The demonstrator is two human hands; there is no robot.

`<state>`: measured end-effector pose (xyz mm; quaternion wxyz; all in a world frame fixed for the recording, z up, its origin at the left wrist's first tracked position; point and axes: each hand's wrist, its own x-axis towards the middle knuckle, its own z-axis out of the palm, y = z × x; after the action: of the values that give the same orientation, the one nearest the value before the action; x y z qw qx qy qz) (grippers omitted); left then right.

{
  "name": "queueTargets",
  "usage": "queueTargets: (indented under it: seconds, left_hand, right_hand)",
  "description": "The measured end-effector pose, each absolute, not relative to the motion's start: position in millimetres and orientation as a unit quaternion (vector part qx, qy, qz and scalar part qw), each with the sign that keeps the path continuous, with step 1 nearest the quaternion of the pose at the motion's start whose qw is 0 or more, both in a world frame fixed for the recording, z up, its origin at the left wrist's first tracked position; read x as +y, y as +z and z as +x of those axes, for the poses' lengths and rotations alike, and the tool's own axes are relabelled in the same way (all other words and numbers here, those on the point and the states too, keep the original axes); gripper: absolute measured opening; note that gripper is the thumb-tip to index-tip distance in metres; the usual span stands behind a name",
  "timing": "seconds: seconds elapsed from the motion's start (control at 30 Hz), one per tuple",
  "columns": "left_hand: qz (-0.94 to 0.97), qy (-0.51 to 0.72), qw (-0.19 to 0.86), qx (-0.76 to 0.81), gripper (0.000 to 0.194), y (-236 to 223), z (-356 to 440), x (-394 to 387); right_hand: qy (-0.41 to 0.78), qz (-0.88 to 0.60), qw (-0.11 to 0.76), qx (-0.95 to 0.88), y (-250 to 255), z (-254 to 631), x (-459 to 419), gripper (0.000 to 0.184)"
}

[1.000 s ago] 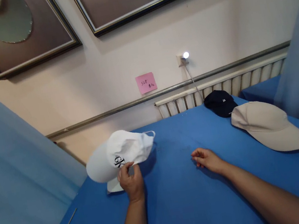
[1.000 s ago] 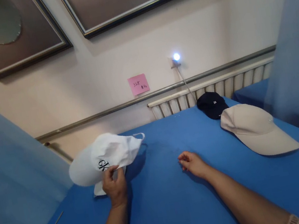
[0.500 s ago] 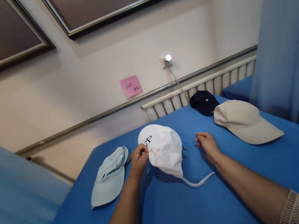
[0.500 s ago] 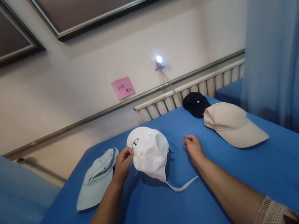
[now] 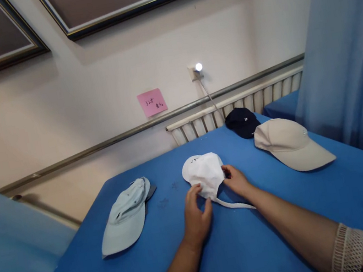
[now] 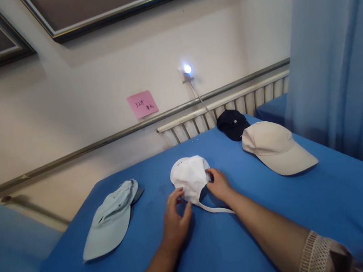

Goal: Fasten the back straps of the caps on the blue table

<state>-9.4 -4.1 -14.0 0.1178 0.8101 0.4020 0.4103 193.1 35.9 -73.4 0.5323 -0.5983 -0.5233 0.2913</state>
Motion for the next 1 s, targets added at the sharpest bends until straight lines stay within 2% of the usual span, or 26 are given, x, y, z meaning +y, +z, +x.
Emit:
queueTargets:
  seconds: [0.13, 0.3, 0.47, 0.6, 0.87, 1.0]
  left_hand:
    - [0.86, 0.374, 0.026, 0.345, 0.045, -10.9, 3.5, -10.3]
    - [0.831, 0.386, -0.041, 0.398, 0.047, -11.0, -8.2, 10.7]
    - [0.812, 0.394, -0.012, 0.431, 0.043, -15.6, -22.9, 21.4]
    - [0.806, 0.4, 0.01, 0.436, 0.043, -18.5, -23.3, 21.3]
    - [0.816, 0.409, 0.047, 0.406, 0.041, -23.9, -21.9, 24.0]
    - [0.813, 0.429, 0.053, 0.39, 0.041, -19.8, -23.7, 23.2]
  right_hand:
    - [0.257, -0.529, 0.541, -0.601, -59.8, 179.2, 15.4, 0.044]
    - [0.285, -0.472, 0.526, -0.648, -56.6, 169.5, 3.5, 0.028]
    - [0.301, -0.562, 0.514, -0.574, -75.8, 177.4, 15.6, 0.023]
    - [0.291, -0.58, 0.486, -0.586, -81.2, 180.2, 17.6, 0.023]
    - [0.16, -0.6, 0.392, -0.679, -59.1, 157.4, -2.6, 0.028]
    - [0.128, -0.619, 0.347, -0.693, -51.6, 146.7, -3.8, 0.022]
